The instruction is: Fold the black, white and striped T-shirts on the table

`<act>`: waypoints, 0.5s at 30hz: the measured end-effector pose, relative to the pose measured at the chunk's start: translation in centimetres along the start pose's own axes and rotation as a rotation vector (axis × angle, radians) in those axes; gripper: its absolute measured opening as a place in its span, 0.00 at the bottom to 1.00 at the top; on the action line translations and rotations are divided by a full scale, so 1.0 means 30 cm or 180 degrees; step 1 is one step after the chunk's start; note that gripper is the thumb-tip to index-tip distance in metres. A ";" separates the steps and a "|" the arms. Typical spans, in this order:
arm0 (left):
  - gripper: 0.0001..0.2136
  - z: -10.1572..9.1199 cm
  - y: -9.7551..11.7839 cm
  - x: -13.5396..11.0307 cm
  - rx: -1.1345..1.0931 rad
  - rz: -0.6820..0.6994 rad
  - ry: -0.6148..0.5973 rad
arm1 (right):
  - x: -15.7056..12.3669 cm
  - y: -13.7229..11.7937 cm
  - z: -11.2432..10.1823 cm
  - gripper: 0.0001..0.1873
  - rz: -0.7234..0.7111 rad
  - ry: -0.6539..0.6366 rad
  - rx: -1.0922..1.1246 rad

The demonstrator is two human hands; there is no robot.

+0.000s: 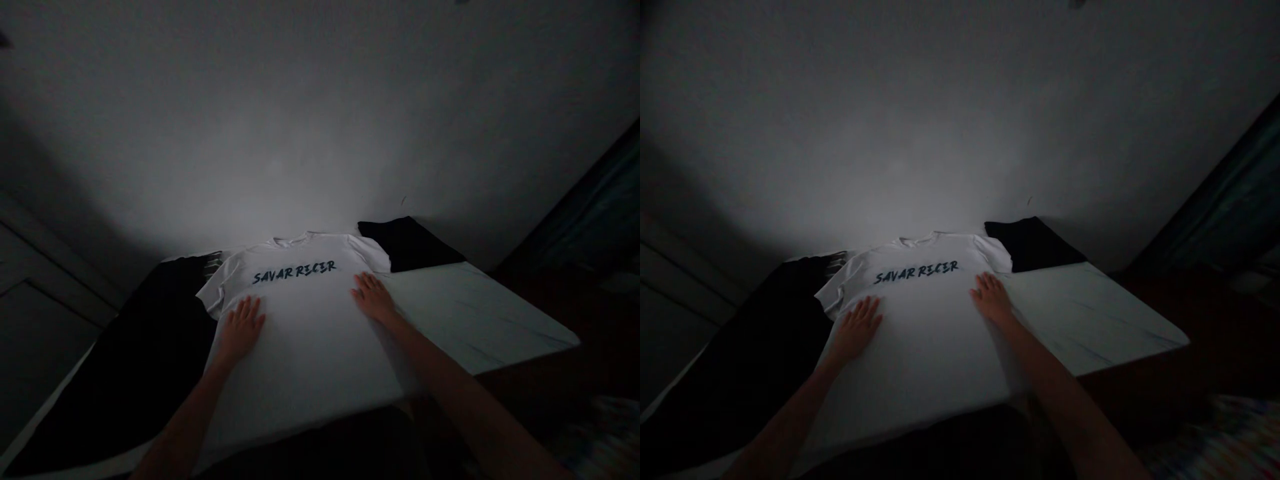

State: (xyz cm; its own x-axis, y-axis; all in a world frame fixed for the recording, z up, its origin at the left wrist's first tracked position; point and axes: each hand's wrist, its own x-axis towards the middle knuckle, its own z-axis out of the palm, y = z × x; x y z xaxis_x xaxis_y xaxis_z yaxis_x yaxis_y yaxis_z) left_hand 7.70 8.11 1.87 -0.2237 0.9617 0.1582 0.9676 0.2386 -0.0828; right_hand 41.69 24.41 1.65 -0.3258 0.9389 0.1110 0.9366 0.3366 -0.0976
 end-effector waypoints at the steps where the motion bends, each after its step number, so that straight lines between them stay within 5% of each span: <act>1: 0.26 -0.004 -0.037 -0.021 0.0095 -0.0108 0.0002 | -0.010 0.050 -0.007 0.32 0.0276 0.0117 -0.0080; 3: 0.26 -0.021 -0.019 -0.034 0.0197 -0.0243 0.0056 | -0.025 0.051 -0.018 0.33 0.0650 0.0351 -0.0159; 5: 0.26 -0.040 0.095 -0.016 0.0094 -0.0135 0.0202 | -0.044 -0.068 -0.023 0.33 0.0528 0.0399 -0.0066; 8: 0.26 -0.051 0.272 0.005 -0.0270 0.0256 0.0289 | -0.106 -0.304 -0.019 0.31 -0.0595 0.0135 0.0322; 10: 0.26 -0.040 0.279 -0.027 -0.0383 0.0392 0.0214 | -0.186 -0.363 -0.003 0.30 -0.1239 -0.0012 0.0479; 12: 0.27 -0.022 0.184 -0.117 -0.0371 0.0507 0.0203 | -0.285 -0.286 0.028 0.30 -0.1424 0.0027 0.0474; 15: 0.28 0.001 -0.029 -0.337 -0.0305 0.0634 0.0412 | -0.403 0.026 0.116 0.33 -0.1273 0.0595 0.0386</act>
State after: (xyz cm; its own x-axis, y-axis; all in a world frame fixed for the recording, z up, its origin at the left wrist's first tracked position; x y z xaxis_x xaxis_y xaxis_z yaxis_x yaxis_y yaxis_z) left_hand 9.11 -1.81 0.32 -0.0166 0.9618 0.2732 0.9991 0.0265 -0.0323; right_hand 45.91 13.57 -3.21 -0.6194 0.7081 0.3390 0.7164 0.6864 -0.1247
